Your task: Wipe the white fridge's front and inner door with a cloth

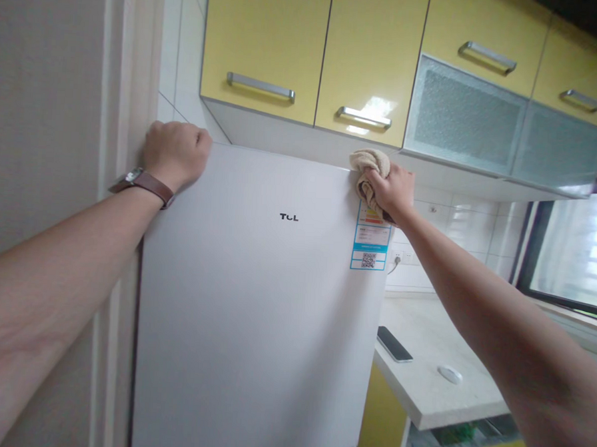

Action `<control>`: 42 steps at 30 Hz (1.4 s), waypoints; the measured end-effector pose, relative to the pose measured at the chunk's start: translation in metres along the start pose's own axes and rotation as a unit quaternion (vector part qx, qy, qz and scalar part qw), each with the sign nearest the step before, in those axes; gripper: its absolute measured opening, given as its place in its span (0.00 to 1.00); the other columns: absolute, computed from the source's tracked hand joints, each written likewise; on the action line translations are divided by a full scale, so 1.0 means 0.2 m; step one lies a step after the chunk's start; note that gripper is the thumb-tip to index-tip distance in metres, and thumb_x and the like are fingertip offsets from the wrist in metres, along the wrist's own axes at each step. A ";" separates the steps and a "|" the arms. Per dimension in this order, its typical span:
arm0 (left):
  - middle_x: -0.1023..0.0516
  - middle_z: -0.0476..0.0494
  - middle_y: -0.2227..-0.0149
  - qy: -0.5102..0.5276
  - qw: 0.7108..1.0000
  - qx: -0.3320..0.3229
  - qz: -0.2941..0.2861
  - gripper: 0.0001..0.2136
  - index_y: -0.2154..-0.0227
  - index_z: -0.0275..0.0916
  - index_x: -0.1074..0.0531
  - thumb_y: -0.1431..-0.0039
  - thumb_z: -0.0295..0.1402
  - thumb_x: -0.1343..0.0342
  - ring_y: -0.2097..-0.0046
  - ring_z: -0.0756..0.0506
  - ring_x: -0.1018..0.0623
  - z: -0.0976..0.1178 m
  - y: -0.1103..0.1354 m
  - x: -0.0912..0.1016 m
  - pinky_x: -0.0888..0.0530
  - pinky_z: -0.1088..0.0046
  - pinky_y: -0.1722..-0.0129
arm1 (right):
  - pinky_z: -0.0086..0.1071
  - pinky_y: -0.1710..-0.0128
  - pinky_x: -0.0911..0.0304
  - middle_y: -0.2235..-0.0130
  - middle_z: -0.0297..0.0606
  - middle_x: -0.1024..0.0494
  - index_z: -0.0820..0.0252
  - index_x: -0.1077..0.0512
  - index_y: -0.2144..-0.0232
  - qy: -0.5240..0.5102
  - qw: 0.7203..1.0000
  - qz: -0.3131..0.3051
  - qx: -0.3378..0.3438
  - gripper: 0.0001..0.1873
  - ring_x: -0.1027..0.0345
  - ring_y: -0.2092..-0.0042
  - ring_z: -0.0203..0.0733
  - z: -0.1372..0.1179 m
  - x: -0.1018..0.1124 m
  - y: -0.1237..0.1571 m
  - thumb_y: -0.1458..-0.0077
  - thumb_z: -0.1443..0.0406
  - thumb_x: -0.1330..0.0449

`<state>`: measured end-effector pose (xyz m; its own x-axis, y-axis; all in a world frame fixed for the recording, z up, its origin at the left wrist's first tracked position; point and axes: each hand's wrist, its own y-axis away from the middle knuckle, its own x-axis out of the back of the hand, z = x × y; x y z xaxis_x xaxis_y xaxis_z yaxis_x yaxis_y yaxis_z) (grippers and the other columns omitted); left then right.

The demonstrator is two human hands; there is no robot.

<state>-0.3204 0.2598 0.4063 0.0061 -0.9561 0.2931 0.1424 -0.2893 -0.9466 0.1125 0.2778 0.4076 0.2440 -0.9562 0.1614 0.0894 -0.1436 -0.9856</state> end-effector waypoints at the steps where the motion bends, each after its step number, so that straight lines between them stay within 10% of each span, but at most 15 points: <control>1: 0.20 0.24 0.53 0.002 1.000 0.000 0.000 0.29 0.52 0.23 0.22 0.30 0.36 0.66 0.47 0.33 0.23 0.00 0.00 0.00 0.34 0.53 0.44 | 0.44 0.55 0.46 0.60 0.51 0.18 0.59 0.23 0.57 0.001 1.000 -0.003 -0.001 0.31 0.28 0.56 0.57 0.00 0.00 0.00 0.32 0.45 0.58; 15: 0.21 0.27 0.52 0.017 1.000 0.006 -0.002 0.28 0.51 0.25 0.22 0.30 0.36 0.66 0.45 0.34 0.24 0.00 0.00 -0.01 0.35 0.53 0.41 | 0.56 0.44 0.47 0.43 0.47 0.27 0.51 0.34 0.37 0.054 0.996 0.067 0.023 0.30 0.39 0.42 0.63 0.01 -0.05 0.20 0.35 0.49 0.54; 25: 0.21 0.30 0.52 0.027 1.000 0.011 0.008 0.30 0.51 0.25 0.23 0.28 0.40 0.68 0.42 0.34 0.25 0.00 0.02 -0.02 0.37 0.58 0.42 | 0.65 0.42 0.49 0.31 0.45 0.35 0.40 0.46 0.26 0.034 0.979 -0.045 0.196 0.48 0.46 0.32 0.76 0.17 -0.08 0.94 0.46 0.39 0.48; 31: 0.21 0.27 0.51 0.032 0.999 0.004 0.000 0.29 0.51 0.23 0.23 0.28 0.39 0.66 0.43 0.35 0.25 -0.01 0.01 -0.02 0.37 0.58 0.41 | 0.65 0.51 0.48 0.35 0.35 0.27 0.25 0.38 0.33 0.018 0.884 -0.170 0.436 0.39 0.41 0.33 0.74 0.19 -0.11 1.35 0.47 0.38 0.49; 36: 0.20 0.24 0.50 0.022 1.000 0.001 -0.009 0.27 0.52 0.25 0.21 0.30 0.37 0.64 0.47 0.35 0.24 0.01 0.02 0.02 0.35 0.55 0.43 | 0.53 0.51 0.42 0.30 0.27 0.34 0.29 0.36 0.33 -0.044 0.730 -0.235 0.640 0.31 0.40 0.32 0.57 0.12 -0.08 1.18 0.39 0.47 0.49; 38: 0.19 0.24 0.50 0.021 1.000 0.001 -0.010 0.27 0.53 0.27 0.21 0.31 0.36 0.64 0.48 0.34 0.24 0.01 0.02 0.03 0.35 0.54 0.44 | 0.52 0.48 0.44 0.30 0.33 0.34 0.35 0.35 0.33 -0.045 0.753 -0.221 0.618 0.32 0.41 0.32 0.59 0.11 -0.06 1.01 0.38 0.46 0.48; 42: 0.19 0.27 0.51 0.017 1.000 0.003 -0.004 0.26 0.53 0.29 0.20 0.31 0.36 0.64 0.48 0.34 0.23 0.02 0.03 0.04 0.34 0.55 0.45 | 0.59 0.44 0.49 0.29 0.47 0.36 0.44 0.36 0.31 0.018 0.903 -0.130 0.409 0.40 0.46 0.32 0.71 0.08 -0.01 0.63 0.41 0.39 0.49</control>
<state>-0.3154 0.2503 0.4030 -0.0287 -0.9548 0.2960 0.1490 -0.2969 -0.9432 0.1384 0.2664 0.2840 0.0822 -0.9272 0.3655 0.8257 -0.1420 -0.5459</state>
